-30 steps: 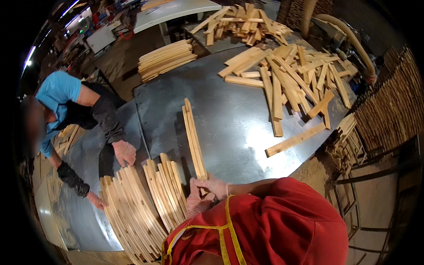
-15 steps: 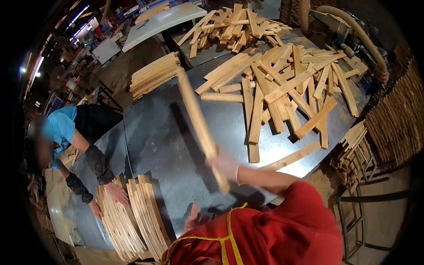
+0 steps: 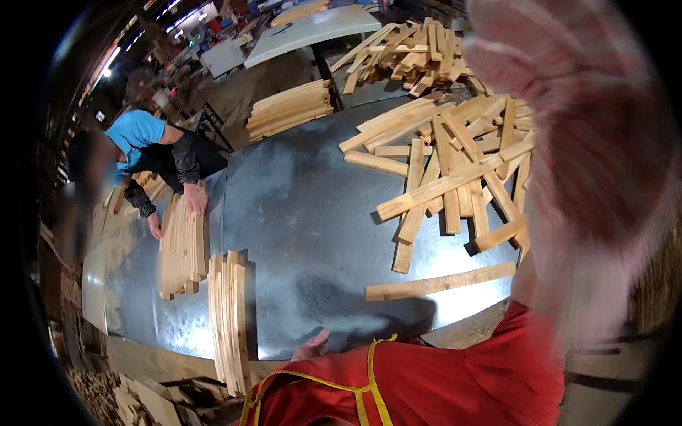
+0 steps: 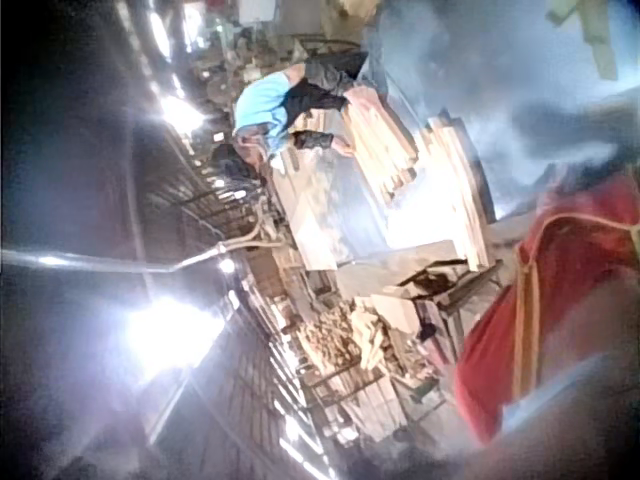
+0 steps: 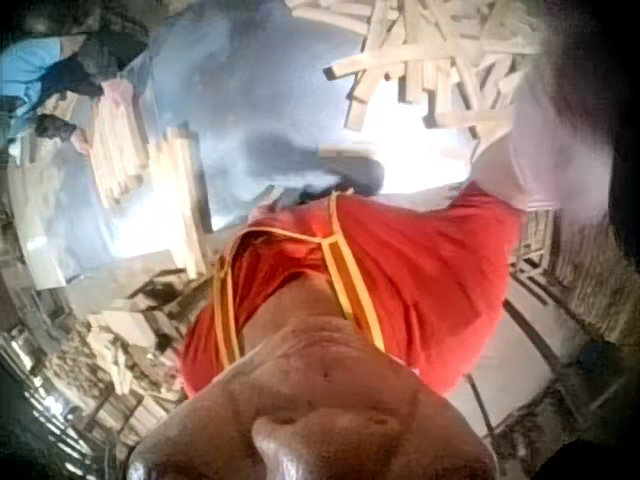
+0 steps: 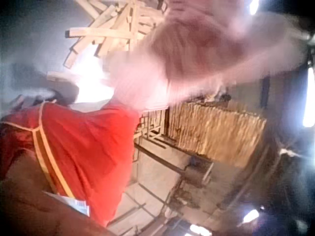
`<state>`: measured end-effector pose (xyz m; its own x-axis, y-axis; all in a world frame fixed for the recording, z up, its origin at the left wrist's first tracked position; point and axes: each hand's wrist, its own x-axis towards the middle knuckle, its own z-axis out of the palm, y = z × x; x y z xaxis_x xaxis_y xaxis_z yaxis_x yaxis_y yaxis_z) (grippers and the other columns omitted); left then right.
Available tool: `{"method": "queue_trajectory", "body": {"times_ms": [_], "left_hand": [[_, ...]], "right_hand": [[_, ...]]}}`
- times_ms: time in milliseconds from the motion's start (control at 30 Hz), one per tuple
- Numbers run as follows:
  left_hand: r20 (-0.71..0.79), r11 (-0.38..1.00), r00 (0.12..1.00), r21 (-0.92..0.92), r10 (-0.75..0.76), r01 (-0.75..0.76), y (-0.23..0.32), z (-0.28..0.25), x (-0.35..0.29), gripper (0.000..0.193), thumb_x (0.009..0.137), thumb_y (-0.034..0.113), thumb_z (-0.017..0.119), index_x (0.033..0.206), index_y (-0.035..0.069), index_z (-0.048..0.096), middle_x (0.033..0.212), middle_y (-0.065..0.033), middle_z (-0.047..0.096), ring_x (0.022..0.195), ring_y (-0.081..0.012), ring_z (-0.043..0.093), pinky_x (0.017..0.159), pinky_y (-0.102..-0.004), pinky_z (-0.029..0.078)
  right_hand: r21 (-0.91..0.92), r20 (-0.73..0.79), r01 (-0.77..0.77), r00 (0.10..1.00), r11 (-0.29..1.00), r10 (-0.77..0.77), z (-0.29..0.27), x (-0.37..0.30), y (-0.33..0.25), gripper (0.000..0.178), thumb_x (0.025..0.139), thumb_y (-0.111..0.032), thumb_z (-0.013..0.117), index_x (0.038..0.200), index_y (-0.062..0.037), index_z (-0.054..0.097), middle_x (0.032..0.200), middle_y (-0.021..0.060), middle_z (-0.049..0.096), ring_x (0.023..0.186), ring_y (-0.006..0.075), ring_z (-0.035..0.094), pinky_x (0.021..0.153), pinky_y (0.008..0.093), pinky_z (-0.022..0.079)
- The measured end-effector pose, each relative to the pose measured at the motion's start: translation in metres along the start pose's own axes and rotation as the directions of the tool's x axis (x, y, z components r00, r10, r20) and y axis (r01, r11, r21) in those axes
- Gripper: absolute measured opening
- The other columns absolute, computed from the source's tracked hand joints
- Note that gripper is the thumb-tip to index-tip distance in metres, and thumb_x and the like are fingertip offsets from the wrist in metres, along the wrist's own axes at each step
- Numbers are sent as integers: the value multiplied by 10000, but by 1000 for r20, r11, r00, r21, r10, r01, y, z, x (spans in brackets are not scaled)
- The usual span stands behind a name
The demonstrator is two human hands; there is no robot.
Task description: The person repeatedly picks up thin wooden planks from a large pile on a metal table and stacks them into a neat pile. Another person is visible in the background also handling wood. The camera wearer continues this repetitive stacking process throughout the clip.
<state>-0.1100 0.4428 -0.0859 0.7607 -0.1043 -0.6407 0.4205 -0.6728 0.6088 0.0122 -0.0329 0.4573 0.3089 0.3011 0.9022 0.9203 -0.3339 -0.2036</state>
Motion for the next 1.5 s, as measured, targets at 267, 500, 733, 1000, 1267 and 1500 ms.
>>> {"method": "queue_trajectory", "body": {"times_ms": [267,500,733,1000,1267,1500], "left_hand": [[-27,822,951,511,309,-252,85,-44,-68,663,972,536,651,1497,139,565,1333,-153,677,1177,-319,684,980,-455,561],[-47,752,882,545,468,-370,143,-63,-45,721,940,548,667,1514,129,547,1374,-169,663,1221,-340,669,1010,-476,550],[82,697,863,554,498,-455,153,-14,14,780,908,561,682,1532,118,529,1415,-185,649,1264,-361,654,1039,-496,540],[-77,616,785,668,615,-418,259,-24,57,501,892,343,702,1317,86,635,1333,-145,676,1246,-366,650,1019,-518,525],[137,400,691,729,710,-556,262,94,96,327,975,340,571,1241,154,609,1242,-65,601,1196,-276,581,957,-479,481],[-192,564,539,108,820,-819,217,17,35,193,1016,323,574,1017,145,648,878,-73,709,743,-261,707,635,-472,536]], "right_hand": [[-352,299,162,953,922,-53,-9,101,-108,943,934,-517,742,1626,13,381,1616,234,470,1404,370,561,1151,507,492],[-467,287,-29,941,884,182,-2,98,-158,951,918,-462,776,1635,13,368,1628,222,459,1391,351,565,1143,495,491],[-502,357,97,928,860,104,13,126,-91,965,902,-407,809,1644,14,356,1639,210,448,1378,333,570,1135,484,489],[-229,18,-454,882,861,471,2,26,151,988,884,-344,847,1654,14,343,1653,196,435,1362,312,576,1126,471,487],[-708,575,-382,175,594,799,200,-327,279,1054,730,-522,836,1581,-59,421,1527,229,526,1475,438,424,1234,514,340],[-746,458,-439,210,501,864,207,-347,309,880,818,-344,789,1563,-26,444,1266,207,692,1170,380,662,1049,453,497]]}}
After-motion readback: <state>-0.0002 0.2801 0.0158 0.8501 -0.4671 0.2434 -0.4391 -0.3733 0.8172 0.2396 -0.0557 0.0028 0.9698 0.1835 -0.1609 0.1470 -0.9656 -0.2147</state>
